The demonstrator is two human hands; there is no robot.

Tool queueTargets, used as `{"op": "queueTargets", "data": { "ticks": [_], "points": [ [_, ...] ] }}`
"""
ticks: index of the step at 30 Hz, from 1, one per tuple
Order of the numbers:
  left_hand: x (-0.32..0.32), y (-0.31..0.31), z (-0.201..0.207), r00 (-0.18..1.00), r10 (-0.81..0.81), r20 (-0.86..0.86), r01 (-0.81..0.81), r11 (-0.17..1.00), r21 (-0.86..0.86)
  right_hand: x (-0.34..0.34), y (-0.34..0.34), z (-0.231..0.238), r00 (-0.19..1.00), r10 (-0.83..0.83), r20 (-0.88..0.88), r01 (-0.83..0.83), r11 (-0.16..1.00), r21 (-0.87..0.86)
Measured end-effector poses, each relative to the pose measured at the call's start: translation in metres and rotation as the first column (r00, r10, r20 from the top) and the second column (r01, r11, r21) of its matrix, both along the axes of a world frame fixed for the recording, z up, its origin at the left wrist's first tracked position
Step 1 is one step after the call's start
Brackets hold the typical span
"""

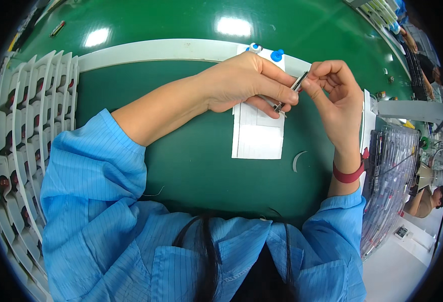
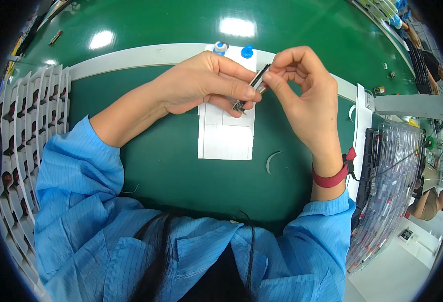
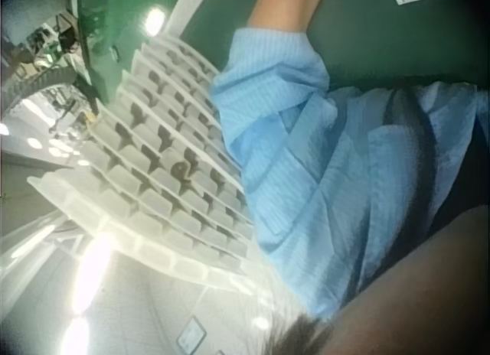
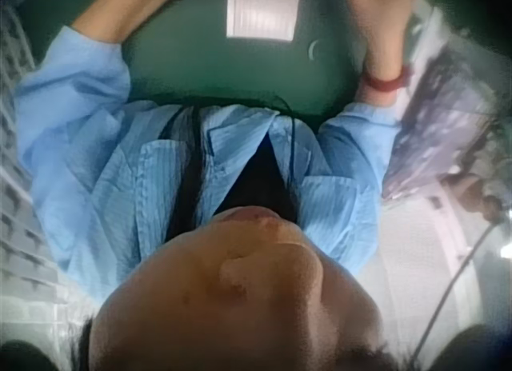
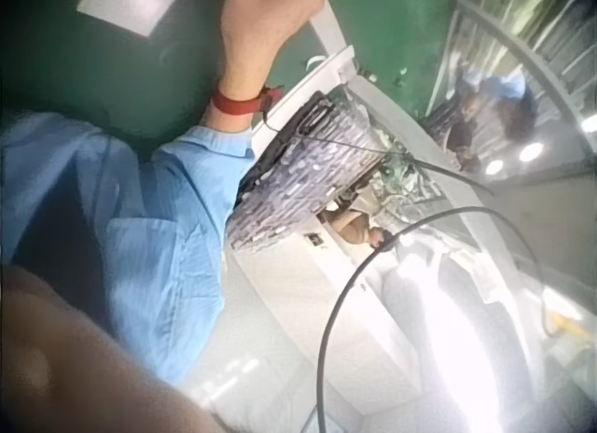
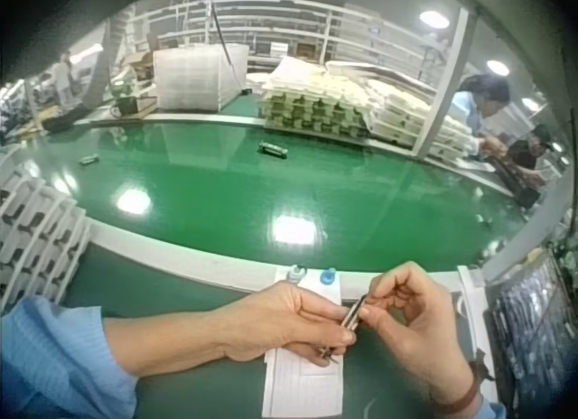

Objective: The person assembles small electronic modules by placing a printed circuit board onto a plastic housing, then securing it with small screws using a precision screwdriver.

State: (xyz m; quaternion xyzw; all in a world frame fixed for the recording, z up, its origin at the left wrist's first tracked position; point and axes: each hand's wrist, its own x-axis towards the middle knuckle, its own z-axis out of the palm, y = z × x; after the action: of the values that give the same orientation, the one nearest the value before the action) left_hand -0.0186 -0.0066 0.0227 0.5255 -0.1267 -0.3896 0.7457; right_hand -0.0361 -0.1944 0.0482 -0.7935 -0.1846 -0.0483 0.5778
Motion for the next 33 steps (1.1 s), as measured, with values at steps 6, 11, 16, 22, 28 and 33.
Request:
{"op": "queueTargets", "data": {
  "ticks": [6,11,16,22,28,33],
  "points": [
    [0.000,0.004,0.000,0.995,0.076,-0.062,-0.077,0.997,-0.018,-0.005,0.008,-0.003,0.845,0.161,0.511,0.047,0.928,-0.370],
    [-0.001,0.003,0.007,0.999,0.043,-0.029,-0.044,0.998,-0.040,-0.002,0.005,-0.008,0.922,-0.103,0.374,0.136,0.989,-0.062],
    [0.000,0.001,0.003,1.000,0.021,-0.017,-0.021,0.999,-0.035,0.004,0.004,-0.012,0.909,-0.067,0.412,0.139,0.980,-0.146],
    [0.006,0.003,-0.003,0.987,0.122,-0.103,-0.131,0.987,-0.091,-0.004,0.009,-0.012,0.879,0.056,0.474,0.052,0.976,-0.211],
    [0.001,0.000,0.000,0.996,0.071,-0.048,-0.074,0.995,-0.072,0.004,0.006,-0.017,0.850,-0.119,0.514,0.232,0.959,-0.162],
    [-0.001,0.000,0.001,0.999,0.031,-0.023,-0.032,0.999,-0.029,0.007,0.003,-0.017,0.786,-0.034,0.617,0.240,0.937,-0.255]
  ]
}}
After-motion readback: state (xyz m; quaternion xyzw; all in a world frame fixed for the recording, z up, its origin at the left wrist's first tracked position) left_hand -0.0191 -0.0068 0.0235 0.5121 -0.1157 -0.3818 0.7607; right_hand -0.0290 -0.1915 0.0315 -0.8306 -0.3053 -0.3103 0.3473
